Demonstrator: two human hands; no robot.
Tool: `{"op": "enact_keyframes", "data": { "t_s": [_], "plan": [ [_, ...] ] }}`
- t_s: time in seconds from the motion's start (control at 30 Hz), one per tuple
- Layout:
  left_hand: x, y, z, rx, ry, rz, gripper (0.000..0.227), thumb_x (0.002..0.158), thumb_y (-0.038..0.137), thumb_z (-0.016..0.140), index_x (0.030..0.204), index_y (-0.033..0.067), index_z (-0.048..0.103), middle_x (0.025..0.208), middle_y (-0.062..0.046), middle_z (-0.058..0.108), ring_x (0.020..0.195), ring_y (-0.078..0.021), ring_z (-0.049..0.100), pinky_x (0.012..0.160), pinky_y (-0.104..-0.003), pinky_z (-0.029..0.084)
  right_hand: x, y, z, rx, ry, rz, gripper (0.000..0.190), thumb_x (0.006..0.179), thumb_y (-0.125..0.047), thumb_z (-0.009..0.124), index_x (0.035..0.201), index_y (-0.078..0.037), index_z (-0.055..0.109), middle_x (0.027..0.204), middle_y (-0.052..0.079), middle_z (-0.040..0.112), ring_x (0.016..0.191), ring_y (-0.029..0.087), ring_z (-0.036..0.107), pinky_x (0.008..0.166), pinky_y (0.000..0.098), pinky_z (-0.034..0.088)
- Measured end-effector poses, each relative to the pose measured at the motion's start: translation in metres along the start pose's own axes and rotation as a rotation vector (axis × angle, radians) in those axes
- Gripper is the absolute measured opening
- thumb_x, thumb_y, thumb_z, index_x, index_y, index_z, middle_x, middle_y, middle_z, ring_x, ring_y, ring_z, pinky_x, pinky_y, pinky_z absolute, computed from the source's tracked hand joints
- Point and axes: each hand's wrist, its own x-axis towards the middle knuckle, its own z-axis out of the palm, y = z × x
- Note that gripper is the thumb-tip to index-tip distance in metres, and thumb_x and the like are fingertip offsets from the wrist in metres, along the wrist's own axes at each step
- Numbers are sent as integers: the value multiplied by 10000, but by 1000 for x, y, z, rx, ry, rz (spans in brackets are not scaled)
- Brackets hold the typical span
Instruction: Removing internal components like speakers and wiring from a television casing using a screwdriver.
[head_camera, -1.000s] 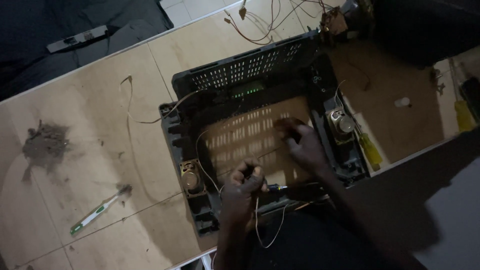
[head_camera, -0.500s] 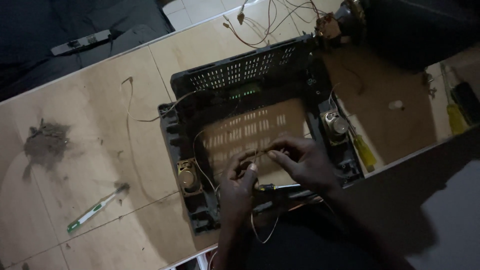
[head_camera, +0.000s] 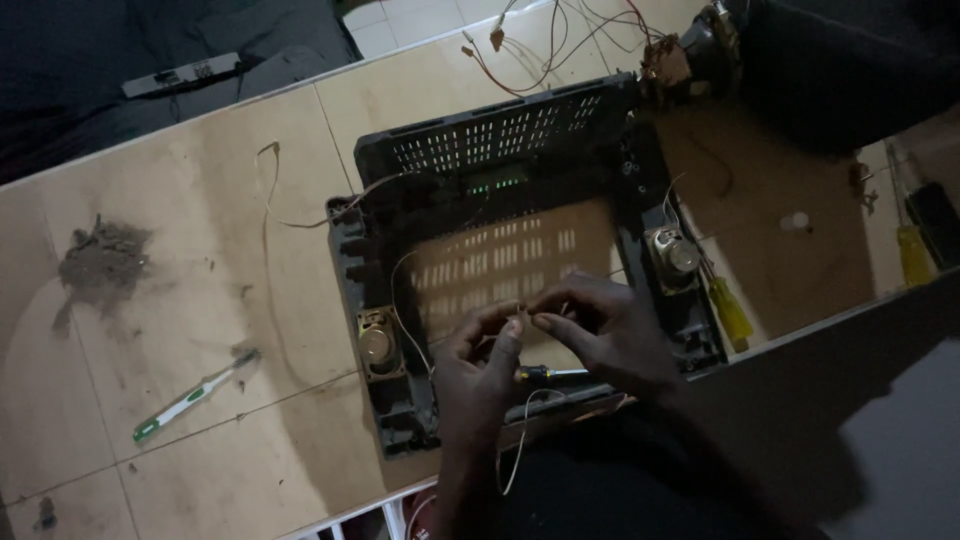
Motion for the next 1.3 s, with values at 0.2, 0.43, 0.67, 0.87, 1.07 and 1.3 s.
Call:
{"op": "enact_keyframes", "data": {
  "t_s": [0.2, 0.43, 0.67, 0.87, 1.07, 1.3],
  "plan": [
    [-11, 14, 7, -41, -40, -49, 294, 914, 197, 645, 1182, 142, 752, 965, -66, 708, 817, -165, 631, 606, -296, 531, -5, -6, -2, -82, 88, -10, 137, 892, -141, 722, 1024, -108, 713, 1007, 69, 708, 902, 178, 685, 761, 284, 567],
    [-11, 11, 12, -166, -35, -99, 302, 901, 174, 688, 1188, 108, 759, 928, -73, 713, 724, -132, 620, 533, -260, 507, -7, -14, -6, 23, 93, 105, 182, 939, -200, 648, 1058, -82, 720, 992, 83, 749, 874, 191, 725, 742, 306, 592],
    [-7, -5, 9, -202, -24, 3, 222, 910, 208, 712, 1056, 49, 765, 812, -63, 712, 523, -89, 533, 497, -225, 454, -11, -16, -10, -6, 36, 12, 141, 915, -186, 682, 1023, -99, 711, 1011, 71, 741, 868, 178, 725, 724, 295, 590],
    [-8, 1, 6, -82, -38, 67, 249, 901, 246, 687, 1082, 96, 770, 956, -58, 797, 815, -132, 725, 511, -272, 588, -10, -8, -3, -72, 29, -20, 99, 905, -163, 722, 985, -105, 729, 923, 56, 718, 784, 153, 677, 649, 265, 539],
    [-11, 2, 4, -136, 20, 53, 196, 915, 188, 685, 1068, 105, 775, 966, -63, 795, 834, -159, 728, 548, -288, 542, -7, 13, 9, -207, 121, -170, 100, 882, -62, 735, 973, -97, 715, 893, 59, 698, 725, 159, 614, 613, 282, 481],
    [-19, 4, 3, -159, 18, -98, 262, 921, 202, 678, 1149, 109, 765, 925, -69, 720, 689, -126, 570, 563, -252, 467, 7, 52, -10, -268, 156, 105, 191, 945, -117, 646, 1121, -101, 718, 1099, 100, 719, 1022, 234, 713, 841, 353, 570]
  ]
}}
